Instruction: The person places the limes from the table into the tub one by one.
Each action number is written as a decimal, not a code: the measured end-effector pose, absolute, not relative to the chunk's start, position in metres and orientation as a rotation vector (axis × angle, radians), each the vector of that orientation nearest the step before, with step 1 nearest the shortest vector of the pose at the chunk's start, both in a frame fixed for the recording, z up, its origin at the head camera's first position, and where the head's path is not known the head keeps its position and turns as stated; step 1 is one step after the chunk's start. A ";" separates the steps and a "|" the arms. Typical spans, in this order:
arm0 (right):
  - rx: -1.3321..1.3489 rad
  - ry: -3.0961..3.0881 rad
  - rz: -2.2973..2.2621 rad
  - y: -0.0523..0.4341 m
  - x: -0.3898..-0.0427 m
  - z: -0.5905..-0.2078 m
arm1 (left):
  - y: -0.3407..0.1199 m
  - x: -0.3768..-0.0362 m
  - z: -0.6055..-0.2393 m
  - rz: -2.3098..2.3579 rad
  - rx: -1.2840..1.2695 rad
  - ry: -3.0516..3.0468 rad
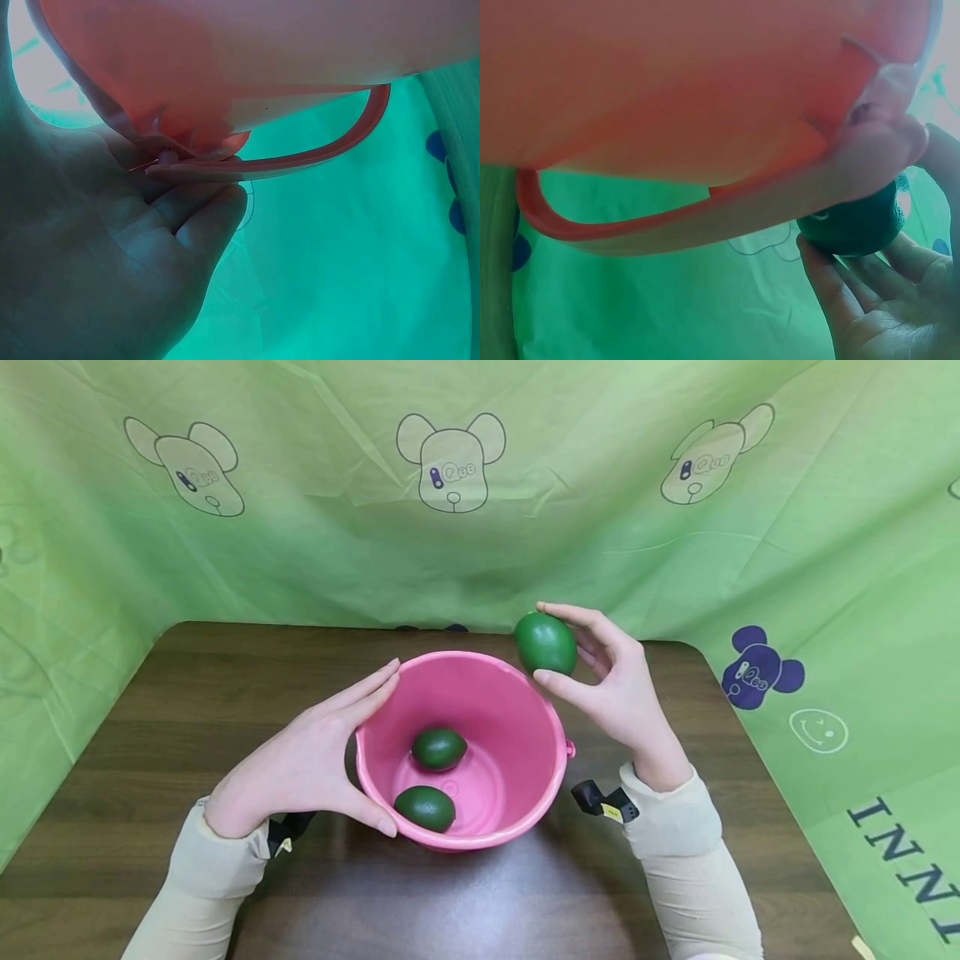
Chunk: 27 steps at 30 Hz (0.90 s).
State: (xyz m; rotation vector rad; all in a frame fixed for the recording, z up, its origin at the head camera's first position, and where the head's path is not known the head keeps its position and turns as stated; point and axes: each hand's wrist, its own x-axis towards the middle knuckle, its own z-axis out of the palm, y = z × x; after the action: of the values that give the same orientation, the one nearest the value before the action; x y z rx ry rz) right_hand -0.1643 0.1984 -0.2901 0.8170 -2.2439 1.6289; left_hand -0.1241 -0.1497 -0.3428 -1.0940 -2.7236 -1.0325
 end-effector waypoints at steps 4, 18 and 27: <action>0.844 -2.237 1.624 0.196 -0.158 -0.285 | -0.149 -0.124 -0.343 -1.033 -1.088 -2.727; 0.894 -2.237 1.596 0.199 -0.158 -0.290 | -0.149 -0.124 -0.343 -1.043 -1.085 -2.729; 0.895 -2.259 1.566 0.191 -0.146 -0.279 | -0.149 -0.124 -0.343 -1.031 -1.087 -2.727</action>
State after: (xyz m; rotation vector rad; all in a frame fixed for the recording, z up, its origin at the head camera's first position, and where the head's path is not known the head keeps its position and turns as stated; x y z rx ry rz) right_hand -0.1457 0.1912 -0.2794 0.8950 -2.2594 1.5662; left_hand -0.1239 -0.1489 -0.3427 -1.0873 -2.7267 -1.0309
